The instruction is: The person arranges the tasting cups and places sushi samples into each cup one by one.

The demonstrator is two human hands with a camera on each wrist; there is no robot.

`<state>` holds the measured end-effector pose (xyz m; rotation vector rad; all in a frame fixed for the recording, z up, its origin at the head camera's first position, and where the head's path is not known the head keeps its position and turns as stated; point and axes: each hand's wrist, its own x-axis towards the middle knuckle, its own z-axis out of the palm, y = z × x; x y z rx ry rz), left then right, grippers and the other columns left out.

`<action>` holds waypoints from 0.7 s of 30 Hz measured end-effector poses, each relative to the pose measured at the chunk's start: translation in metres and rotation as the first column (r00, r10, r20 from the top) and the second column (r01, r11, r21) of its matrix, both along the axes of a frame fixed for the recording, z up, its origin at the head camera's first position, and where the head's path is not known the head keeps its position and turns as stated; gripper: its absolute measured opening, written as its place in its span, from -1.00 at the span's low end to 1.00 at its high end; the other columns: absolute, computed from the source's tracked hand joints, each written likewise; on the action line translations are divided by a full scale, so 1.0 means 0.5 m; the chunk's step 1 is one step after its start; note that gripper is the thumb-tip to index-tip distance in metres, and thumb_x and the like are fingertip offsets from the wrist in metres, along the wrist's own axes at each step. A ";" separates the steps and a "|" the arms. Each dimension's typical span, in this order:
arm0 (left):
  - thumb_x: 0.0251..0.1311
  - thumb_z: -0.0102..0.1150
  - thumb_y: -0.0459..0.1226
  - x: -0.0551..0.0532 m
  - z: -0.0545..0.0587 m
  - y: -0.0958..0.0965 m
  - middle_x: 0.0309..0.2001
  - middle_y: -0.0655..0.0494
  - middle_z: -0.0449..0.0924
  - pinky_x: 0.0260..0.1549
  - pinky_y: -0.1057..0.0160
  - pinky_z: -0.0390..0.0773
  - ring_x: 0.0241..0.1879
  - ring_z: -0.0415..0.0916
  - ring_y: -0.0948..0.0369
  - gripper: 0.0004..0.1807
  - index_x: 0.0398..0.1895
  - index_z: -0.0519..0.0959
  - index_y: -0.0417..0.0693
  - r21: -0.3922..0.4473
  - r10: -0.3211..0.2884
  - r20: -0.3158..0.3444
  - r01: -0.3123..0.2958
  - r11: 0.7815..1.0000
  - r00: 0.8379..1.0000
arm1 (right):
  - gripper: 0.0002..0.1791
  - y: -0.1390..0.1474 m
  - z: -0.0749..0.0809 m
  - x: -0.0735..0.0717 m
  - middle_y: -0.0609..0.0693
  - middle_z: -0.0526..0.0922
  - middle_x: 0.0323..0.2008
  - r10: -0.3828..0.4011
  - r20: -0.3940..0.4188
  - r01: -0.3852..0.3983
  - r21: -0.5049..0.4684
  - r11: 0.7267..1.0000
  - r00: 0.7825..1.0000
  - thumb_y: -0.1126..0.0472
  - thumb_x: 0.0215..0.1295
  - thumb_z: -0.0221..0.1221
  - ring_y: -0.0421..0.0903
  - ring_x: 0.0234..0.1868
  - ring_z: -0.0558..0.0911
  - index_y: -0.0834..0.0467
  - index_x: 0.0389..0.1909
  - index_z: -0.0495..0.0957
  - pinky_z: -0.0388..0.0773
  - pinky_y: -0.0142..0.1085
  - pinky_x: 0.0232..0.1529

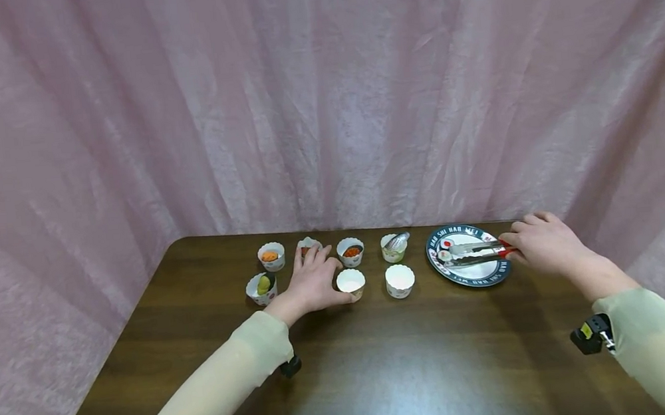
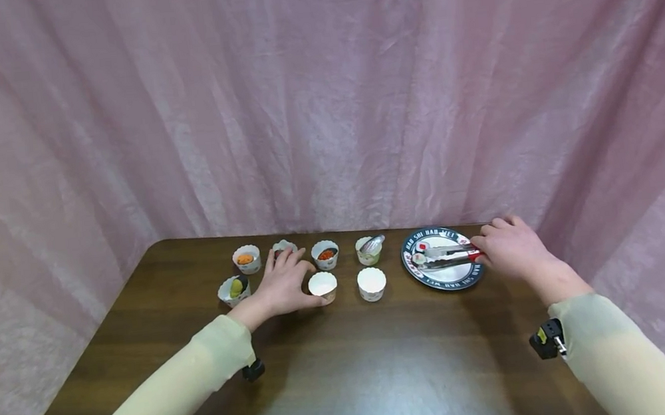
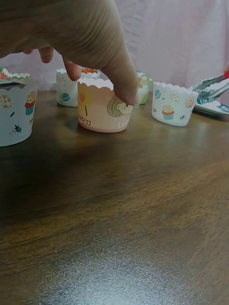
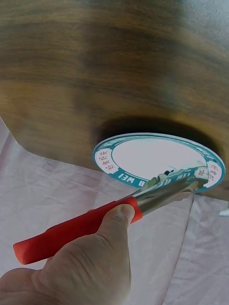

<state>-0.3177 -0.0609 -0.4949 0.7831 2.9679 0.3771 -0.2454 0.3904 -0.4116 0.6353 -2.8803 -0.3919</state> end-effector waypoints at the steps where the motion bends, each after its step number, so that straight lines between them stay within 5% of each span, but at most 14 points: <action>1: 0.00 0.46 0.34 -0.001 -0.001 0.001 0.63 -0.07 0.16 0.57 -0.39 -0.27 0.66 -0.08 -0.16 -0.23 0.18 0.63 0.11 0.000 0.001 0.005 -0.001 1.000 1.000 | -0.66 -0.002 0.000 -0.001 0.04 0.73 -0.21 -0.002 0.000 0.002 0.002 1.000 1.000 0.10 0.20 0.45 0.14 -0.08 0.61 0.13 -0.03 0.75 0.45 0.23 0.14; 21: 0.01 0.45 0.35 -0.003 -0.010 0.015 0.61 -0.05 0.20 0.57 -0.39 -0.28 0.66 -0.08 -0.15 -0.23 0.19 0.62 0.12 -0.009 0.013 0.018 -0.013 1.000 1.000 | -0.71 -0.003 -0.014 -0.005 0.02 0.72 -0.26 -0.025 0.029 0.026 -0.036 0.999 0.999 0.12 0.23 0.42 0.13 -0.13 0.62 0.13 -0.07 0.75 0.45 0.22 0.09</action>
